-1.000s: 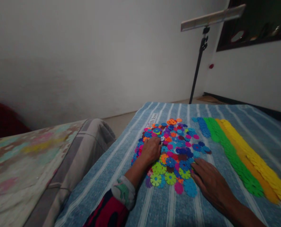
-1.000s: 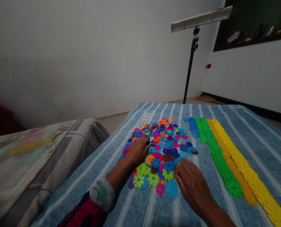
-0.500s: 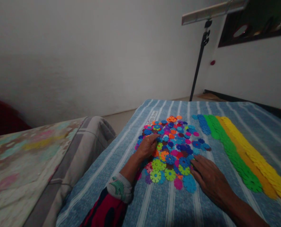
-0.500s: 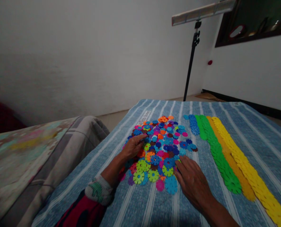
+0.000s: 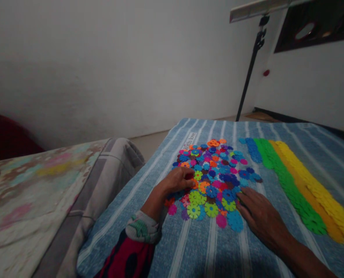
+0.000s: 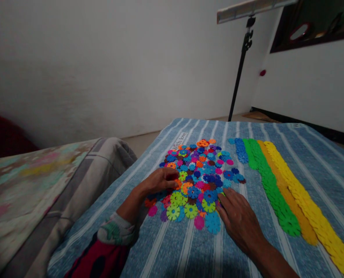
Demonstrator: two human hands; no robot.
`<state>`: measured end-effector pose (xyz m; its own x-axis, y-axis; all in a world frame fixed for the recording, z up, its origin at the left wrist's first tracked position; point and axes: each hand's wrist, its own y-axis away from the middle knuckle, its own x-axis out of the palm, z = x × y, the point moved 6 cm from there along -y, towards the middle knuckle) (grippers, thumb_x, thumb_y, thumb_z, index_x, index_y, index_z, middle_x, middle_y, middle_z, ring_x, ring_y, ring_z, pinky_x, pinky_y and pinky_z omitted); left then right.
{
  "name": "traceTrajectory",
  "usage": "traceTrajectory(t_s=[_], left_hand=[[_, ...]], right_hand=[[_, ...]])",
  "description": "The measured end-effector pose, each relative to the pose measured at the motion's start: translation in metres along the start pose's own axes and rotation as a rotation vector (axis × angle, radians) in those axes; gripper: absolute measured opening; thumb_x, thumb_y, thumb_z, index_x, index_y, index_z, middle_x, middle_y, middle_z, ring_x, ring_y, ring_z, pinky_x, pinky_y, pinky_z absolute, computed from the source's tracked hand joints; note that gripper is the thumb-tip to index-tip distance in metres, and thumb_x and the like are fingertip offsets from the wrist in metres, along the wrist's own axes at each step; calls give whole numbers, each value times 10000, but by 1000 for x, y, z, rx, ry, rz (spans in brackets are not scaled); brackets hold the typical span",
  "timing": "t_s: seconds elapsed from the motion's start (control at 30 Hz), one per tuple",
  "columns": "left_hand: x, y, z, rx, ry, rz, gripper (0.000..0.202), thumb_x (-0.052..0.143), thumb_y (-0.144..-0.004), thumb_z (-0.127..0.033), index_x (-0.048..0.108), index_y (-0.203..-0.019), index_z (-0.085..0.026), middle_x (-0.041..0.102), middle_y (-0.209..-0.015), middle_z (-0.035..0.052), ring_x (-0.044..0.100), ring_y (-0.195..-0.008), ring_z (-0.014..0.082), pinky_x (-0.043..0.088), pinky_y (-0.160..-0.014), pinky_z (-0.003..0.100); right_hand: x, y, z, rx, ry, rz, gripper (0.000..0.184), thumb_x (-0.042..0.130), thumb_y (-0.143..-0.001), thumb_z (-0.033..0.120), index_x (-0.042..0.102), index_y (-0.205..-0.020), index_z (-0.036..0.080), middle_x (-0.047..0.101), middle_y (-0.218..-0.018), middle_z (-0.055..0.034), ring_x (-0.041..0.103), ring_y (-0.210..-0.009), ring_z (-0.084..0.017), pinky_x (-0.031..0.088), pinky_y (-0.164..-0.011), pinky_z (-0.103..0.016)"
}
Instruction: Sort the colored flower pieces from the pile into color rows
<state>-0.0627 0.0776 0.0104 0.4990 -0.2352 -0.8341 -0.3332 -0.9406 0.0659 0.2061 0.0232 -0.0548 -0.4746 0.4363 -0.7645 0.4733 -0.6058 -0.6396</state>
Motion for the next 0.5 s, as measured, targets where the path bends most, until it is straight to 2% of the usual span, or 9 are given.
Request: traceTrajectory(t_s=[0.1,0.27,0.5], left_hand=[[9,-1,-13,87,-98,48,104,645,-738,-267,604,-777,-180,587,-763,-21,526,-742,145,404,-687,243],[20,-2,-23,168,-142,17,215,599,-751,-220,641,-960,-196,665,-982,21,582,-924,192,439,-838,279],[31,-3,-32,212,-175,7,195,526,-796,-191,655,-941,-209,675,-949,35,593,-931,202,454,-886,301]], right_hand=[[-2,-2,2,1,12,1,297,458,-976,341,659,-1111,168,676,-1170,-152,622,-1123,-281,521,-954,-463],[-3,-4,3,-1,26,-8,299,452,-980,326,654,-1136,170,686,-1168,-141,632,-1115,-273,520,-960,-454],[-5,-5,6,-8,26,-45,293,452,-982,316,680,-1100,175,705,-1141,-139,648,-1107,-270,541,-943,-455]])
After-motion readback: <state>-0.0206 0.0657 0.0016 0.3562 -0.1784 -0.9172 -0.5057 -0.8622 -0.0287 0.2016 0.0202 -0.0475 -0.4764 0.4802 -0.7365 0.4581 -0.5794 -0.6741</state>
